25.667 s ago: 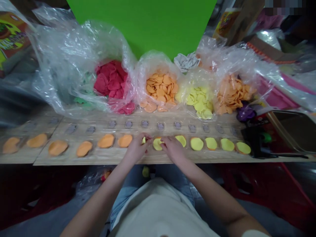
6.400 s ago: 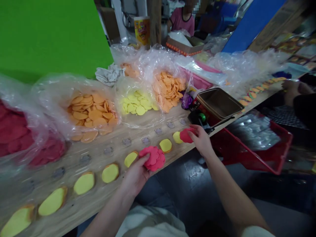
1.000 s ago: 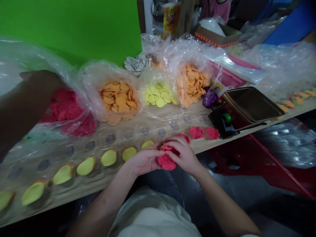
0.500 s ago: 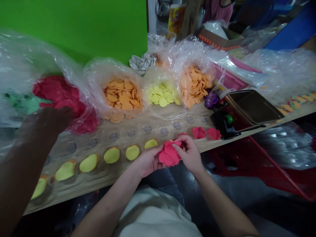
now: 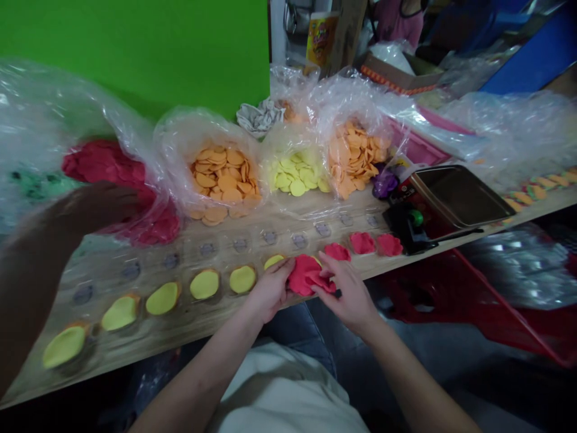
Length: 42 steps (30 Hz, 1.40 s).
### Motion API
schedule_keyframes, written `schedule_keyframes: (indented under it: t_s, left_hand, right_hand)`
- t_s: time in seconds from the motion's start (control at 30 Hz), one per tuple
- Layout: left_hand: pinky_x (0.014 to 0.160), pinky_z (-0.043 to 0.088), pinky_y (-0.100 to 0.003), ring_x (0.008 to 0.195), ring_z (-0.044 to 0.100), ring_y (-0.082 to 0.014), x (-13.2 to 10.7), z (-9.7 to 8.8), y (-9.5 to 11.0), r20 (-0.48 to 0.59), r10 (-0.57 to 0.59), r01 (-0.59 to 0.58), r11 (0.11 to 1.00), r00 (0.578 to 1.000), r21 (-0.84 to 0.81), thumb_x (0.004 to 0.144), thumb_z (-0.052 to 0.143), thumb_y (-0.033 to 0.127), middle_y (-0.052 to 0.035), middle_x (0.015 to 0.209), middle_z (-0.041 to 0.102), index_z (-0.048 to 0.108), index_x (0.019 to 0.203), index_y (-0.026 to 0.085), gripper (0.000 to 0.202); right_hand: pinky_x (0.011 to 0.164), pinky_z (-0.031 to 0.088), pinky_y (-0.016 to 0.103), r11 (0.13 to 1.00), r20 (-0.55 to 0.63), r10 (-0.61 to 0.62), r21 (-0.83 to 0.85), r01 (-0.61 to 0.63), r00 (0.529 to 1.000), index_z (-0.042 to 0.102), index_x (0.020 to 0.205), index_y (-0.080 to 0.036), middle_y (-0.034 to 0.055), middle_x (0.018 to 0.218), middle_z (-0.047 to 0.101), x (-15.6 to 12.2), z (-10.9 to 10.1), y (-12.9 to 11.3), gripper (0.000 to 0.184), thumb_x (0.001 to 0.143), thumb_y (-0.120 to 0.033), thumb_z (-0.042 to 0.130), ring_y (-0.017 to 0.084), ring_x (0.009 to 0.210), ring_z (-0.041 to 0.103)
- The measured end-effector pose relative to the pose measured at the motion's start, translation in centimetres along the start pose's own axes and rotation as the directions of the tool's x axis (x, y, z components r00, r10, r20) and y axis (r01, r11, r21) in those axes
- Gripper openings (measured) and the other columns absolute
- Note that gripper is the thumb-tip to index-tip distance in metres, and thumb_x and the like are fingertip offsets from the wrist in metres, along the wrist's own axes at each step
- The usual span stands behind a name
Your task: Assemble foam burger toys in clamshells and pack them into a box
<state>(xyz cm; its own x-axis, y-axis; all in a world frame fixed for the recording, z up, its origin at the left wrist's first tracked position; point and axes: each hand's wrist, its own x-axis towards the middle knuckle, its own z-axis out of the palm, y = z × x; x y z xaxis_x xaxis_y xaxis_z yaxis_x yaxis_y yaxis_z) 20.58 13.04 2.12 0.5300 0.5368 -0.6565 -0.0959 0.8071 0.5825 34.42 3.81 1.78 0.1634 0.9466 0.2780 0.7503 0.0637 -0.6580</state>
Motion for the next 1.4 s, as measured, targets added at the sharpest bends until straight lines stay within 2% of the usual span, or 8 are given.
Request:
schedule_keyframes:
  t_s: [0.13, 0.23, 0.37, 0.53, 0.77, 0.93, 1.2, 1.4]
  left_hand:
    - [0.058, 0.054, -0.025, 0.062, 0.063, -0.0129, 0.0, -0.3, 0.1, -0.004, 0.035, -0.035, 0.999, 0.999, 0.031, 0.081, 0.055, 0.025, -0.0060, 0.081, 0.068, 0.059, 0.094, 0.012, 0.019]
    - [0.065, 0.055, -0.026, 0.071, 0.065, -0.0138, 0.3, -0.6, 0.3, -0.034, 0.028, -0.030, 0.998, 0.999, -0.060, 0.081, 0.055, 0.023, -0.0074, 0.089, 0.068, 0.059, 0.096, 0.012, 0.019]
    - [0.063, 0.056, -0.026, 0.069, 0.066, -0.0140, 0.8, -0.9, 0.7, -0.112, 0.051, -0.064, 0.991, 0.992, -0.121, 0.082, 0.054, 0.021, -0.0083, 0.087, 0.068, 0.057, 0.100, 0.012, 0.020]
    - [0.060, 0.055, -0.022, 0.068, 0.064, -0.0112, 1.1, -1.2, 1.5, -0.178, 0.101, -0.133, 0.976, 0.979, -0.174, 0.084, 0.049, 0.017, -0.0062, 0.089, 0.067, 0.057, 0.098, 0.015, 0.017]
    - [0.062, 0.052, -0.029, 0.076, 0.063, -0.0169, 0.4, -3.3, 3.6, -0.018, 0.130, -0.130, 0.955, 0.991, -0.265, 0.085, 0.040, 0.035, -0.0090, 0.088, 0.065, 0.057, 0.102, 0.014, 0.032]
    - [0.040, 0.035, -0.018, 0.040, 0.043, -0.0065, 0.0, -2.2, 1.5, 0.140, 0.024, -0.032, 0.998, 0.990, 0.057, 0.076, 0.056, 0.045, 0.0030, 0.052, 0.051, 0.060, 0.093, 0.014, 0.036]
    - [0.053, 0.039, -0.016, 0.058, 0.051, -0.0072, 0.3, -1.0, -0.1, 0.130, 0.131, -0.177, 0.865, 0.983, 0.470, 0.070, 0.064, 0.033, 0.0007, 0.072, 0.059, 0.059, 0.081, 0.018, 0.019]
    - [0.061, 0.043, -0.022, 0.063, 0.054, -0.0123, 3.0, -2.0, -1.1, 0.142, 0.335, -0.326, 0.594, 0.931, 0.735, 0.073, 0.058, 0.028, -0.0005, 0.069, 0.060, 0.057, 0.075, 0.019, 0.010]
  right_hand:
    - [0.081, 0.046, 0.036, 0.997, 0.038, -0.081, -0.008, 0.081, 0.996, 0.065, 0.099, -0.025, 0.0078, 0.095, 0.058, 0.0, -0.8, 0.6, 0.022, 0.082, -0.026, 0.053, 0.020, 0.093, 0.054]
    - [0.081, 0.046, 0.034, 0.962, -0.023, 0.129, 0.246, -0.120, 0.991, 0.065, 0.093, -0.024, 0.0058, 0.095, 0.062, -0.1, -1.1, 0.8, 0.017, 0.082, -0.028, 0.052, 0.018, 0.092, 0.056]
    - [0.069, 0.049, 0.027, 0.727, -0.050, 0.483, 0.579, -0.369, 0.874, 0.062, 0.090, -0.022, 0.0012, 0.081, 0.064, 0.1, -0.6, 0.7, 0.016, 0.082, -0.033, 0.053, 0.015, 0.075, 0.059]
    - [0.074, 0.048, 0.027, 0.706, -0.081, 0.464, 0.635, -0.313, 0.882, 0.064, 0.086, -0.021, 0.0013, 0.083, 0.064, 0.5, -0.5, 0.0, 0.014, 0.076, -0.032, 0.062, 0.014, 0.079, 0.058]
    - [0.067, 0.054, 0.032, 0.000, 0.374, 0.603, 0.884, -0.468, 0.705, 0.061, 0.093, -0.018, 0.0050, 0.086, 0.065, 1.9, -1.1, 1.2, 0.025, 0.078, -0.037, 0.056, 0.016, 0.075, 0.062]
    - [0.074, 0.052, 0.031, 0.206, 0.355, 0.424, 0.858, -0.471, 0.833, 0.061, 0.099, -0.020, 0.0019, 0.093, 0.065, 1.6, -0.8, 1.1, 0.023, 0.077, -0.028, 0.059, 0.013, 0.079, 0.061]
    - [0.070, 0.050, 0.027, 0.611, 0.353, 0.337, 0.623, -0.488, 0.873, 0.056, 0.112, -0.021, 0.0038, 0.101, 0.064, 1.4, -0.4, 2.5, 0.031, 0.082, -0.027, 0.050, 0.012, 0.081, 0.060]
    - [0.084, 0.048, 0.036, 0.831, 0.178, 0.373, 0.372, -0.413, 0.910, 0.060, 0.103, -0.018, 0.0070, 0.099, 0.066, 1.3, 1.2, 4.9, 0.027, 0.076, -0.019, 0.054, 0.018, 0.091, 0.061]
